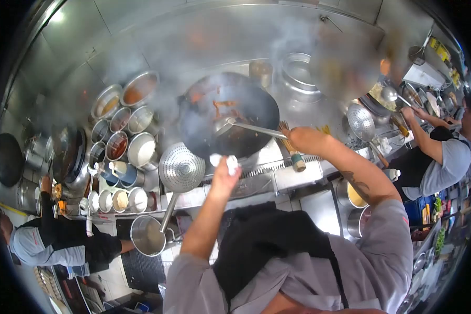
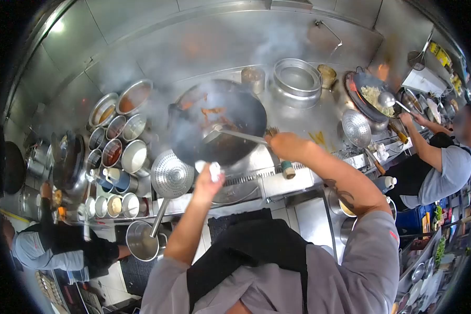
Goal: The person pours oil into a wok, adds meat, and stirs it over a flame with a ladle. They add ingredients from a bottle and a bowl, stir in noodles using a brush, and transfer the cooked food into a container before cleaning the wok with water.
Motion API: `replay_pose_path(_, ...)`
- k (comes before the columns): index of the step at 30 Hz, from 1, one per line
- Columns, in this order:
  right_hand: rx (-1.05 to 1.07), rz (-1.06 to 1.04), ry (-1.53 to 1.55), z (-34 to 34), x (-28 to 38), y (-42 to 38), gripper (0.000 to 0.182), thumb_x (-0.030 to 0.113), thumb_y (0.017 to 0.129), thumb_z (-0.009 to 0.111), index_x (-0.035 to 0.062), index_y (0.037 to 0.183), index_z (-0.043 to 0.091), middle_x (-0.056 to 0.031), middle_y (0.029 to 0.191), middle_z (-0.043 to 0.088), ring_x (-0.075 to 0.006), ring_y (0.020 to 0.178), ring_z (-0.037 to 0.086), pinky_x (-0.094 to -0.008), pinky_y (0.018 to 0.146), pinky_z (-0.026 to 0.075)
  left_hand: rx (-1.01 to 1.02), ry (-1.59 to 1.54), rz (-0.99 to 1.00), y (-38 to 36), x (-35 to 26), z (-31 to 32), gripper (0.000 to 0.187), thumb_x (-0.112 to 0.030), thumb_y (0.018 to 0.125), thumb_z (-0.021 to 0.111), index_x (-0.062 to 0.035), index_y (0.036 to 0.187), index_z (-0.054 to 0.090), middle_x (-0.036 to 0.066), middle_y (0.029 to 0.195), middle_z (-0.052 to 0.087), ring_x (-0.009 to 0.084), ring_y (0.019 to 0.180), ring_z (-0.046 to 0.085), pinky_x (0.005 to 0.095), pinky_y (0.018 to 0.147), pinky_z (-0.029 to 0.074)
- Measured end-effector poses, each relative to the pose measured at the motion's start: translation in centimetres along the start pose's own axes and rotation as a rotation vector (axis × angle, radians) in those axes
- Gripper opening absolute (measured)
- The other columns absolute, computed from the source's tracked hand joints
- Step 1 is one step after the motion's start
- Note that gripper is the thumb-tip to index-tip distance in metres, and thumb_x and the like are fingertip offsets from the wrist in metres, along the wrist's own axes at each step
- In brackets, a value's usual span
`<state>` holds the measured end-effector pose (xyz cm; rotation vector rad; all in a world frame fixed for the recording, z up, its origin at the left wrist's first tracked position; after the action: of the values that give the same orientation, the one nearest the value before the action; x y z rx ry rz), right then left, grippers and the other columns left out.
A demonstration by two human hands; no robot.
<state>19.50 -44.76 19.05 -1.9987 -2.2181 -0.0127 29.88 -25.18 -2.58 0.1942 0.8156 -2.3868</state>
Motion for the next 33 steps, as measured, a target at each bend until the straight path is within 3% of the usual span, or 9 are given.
replay_pose_path(5, 0.2, 0.065, 0.179, -1.0, 0.2, -1.9, 0.028, 0.011, 0.084, 0.053, -0.0031, 0.108, 0.052, -0.0234, 0.08, 0.063, -0.0407, 0.077, 0.062, -0.049, 0.07, 0.048, -0.14, 0.055, -0.039, -0.9, -0.6, 2.6, 0.012, -0.024, 0.093, 0.053, -0.0118, 0.092, 0.052, 0.004, 0.079, 0.056, 0.0173, 0.067, 0.051, 0.0281, 0.05, 0.041)
replay_pose_path(13, 0.156, 0.04, 0.193, 0.7, -1.7, -1.0, 0.029, 0.012, 0.082, 0.056, -0.0013, 0.108, 0.054, -0.0243, 0.079, 0.062, -0.0413, 0.077, 0.061, -0.0497, 0.07, 0.048, -0.202, 0.011, -0.09, -3.9, -0.8, 5.3, 0.017, -0.027, 0.095, 0.05, -0.0107, 0.098, 0.053, 0.006, 0.084, 0.059, 0.02, 0.072, 0.053, 0.0285, 0.05, 0.043)
replay_pose_path(19, -0.055, 0.15, 0.045, -0.8, -1.7, 0.1, 0.023, 0.009, 0.087, 0.045, -0.0024, 0.103, 0.055, -0.0248, 0.077, 0.063, -0.0412, 0.078, 0.063, -0.0489, 0.07, 0.05, -0.068, -0.047, -0.066, -3.7, 7.4, -5.9, 0.015, -0.029, 0.094, 0.053, -0.0153, 0.097, 0.055, 0.004, 0.079, 0.061, 0.022, 0.066, 0.058, 0.0327, 0.052, 0.047)
replay_pose_path(22, -0.015, 0.114, 0.059, -0.7, -1.3, -0.6, 0.024, 0.009, 0.087, 0.045, -0.0042, 0.104, 0.054, -0.0242, 0.078, 0.063, -0.0409, 0.078, 0.063, -0.0495, 0.069, 0.049, -0.196, 0.199, -0.014, -5.0, 3.5, -2.7, 0.014, -0.03, 0.093, 0.055, -0.0154, 0.095, 0.055, 0.003, 0.074, 0.059, 0.0199, 0.059, 0.056, 0.0329, 0.051, 0.046)
replay_pose_path(24, 0.077, 0.094, 0.063, 0.1, -0.5, -1.3, 0.024, 0.01, 0.087, 0.046, -0.0036, 0.105, 0.055, -0.0239, 0.079, 0.063, -0.0408, 0.077, 0.063, -0.0493, 0.068, 0.049, -0.111, 0.022, 0.068, -2.7, -0.9, 1.3, 0.013, -0.025, 0.093, 0.054, -0.0127, 0.091, 0.054, 0.002, 0.074, 0.056, 0.0174, 0.059, 0.052, 0.0316, 0.049, 0.044)
replay_pose_path(25, 0.141, 0.085, 0.044, 0.0, -0.5, -1.5, 0.024, 0.01, 0.087, 0.047, -0.003, 0.105, 0.055, -0.0236, 0.079, 0.064, -0.0406, 0.077, 0.063, -0.049, 0.068, 0.049, 0.064, 0.01, -0.103, 0.9, -0.6, 0.3, 0.018, -0.029, 0.094, 0.052, -0.0115, 0.091, 0.054, 0.004, 0.077, 0.057, 0.0176, 0.065, 0.053, 0.0304, 0.049, 0.043)
replay_pose_path(28, 0.17, 0.04, 0.146, 0.0, -1.1, -2.9, 0.021, 0.01, 0.086, 0.049, -0.0006, 0.102, 0.057, -0.0229, 0.081, 0.064, -0.0401, 0.078, 0.063, -0.0484, 0.067, 0.049, -0.124, 0.069, -0.091, -4.1, -0.9, 5.0, 0.014, -0.024, 0.093, 0.053, -0.0102, 0.095, 0.052, 0.005, 0.08, 0.058, 0.0191, 0.068, 0.054, 0.0274, 0.048, 0.041)
replay_pose_path(30, 0.169, 0.051, 0.13, 0.8, -1.1, -1.2, 0.021, 0.01, 0.085, 0.05, 0.0001, 0.102, 0.057, -0.0225, 0.081, 0.064, -0.0402, 0.077, 0.063, -0.0483, 0.067, 0.049, -0.213, 0.064, -0.051, -2.3, -2.0, 4.2, 0.014, -0.025, 0.093, 0.052, -0.011, 0.094, 0.052, 0.005, 0.079, 0.059, 0.019, 0.067, 0.055, 0.0282, 0.049, 0.044)
replay_pose_path(33, 0.076, 0.094, 0.099, 2.0, -1.3, 0.3, 0.024, 0.009, 0.085, 0.05, -0.0002, 0.106, 0.055, -0.0221, 0.08, 0.065, -0.0391, 0.074, 0.064, -0.0478, 0.065, 0.05, -0.007, 0.108, 0.115, 2.4, -0.6, -1.9, 0.021, -0.033, 0.095, 0.051, -0.0131, 0.091, 0.056, 0.004, 0.079, 0.06, 0.0175, 0.068, 0.056, 0.0298, 0.051, 0.045)
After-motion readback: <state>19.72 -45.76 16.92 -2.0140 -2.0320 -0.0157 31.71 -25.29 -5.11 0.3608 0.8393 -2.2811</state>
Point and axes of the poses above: each hand's wrist, its own y-axis towards the middle knuckle, its own z-axis out of the palm, x = y × z, the point moved 9 cm from there along y, towards the middle knuckle
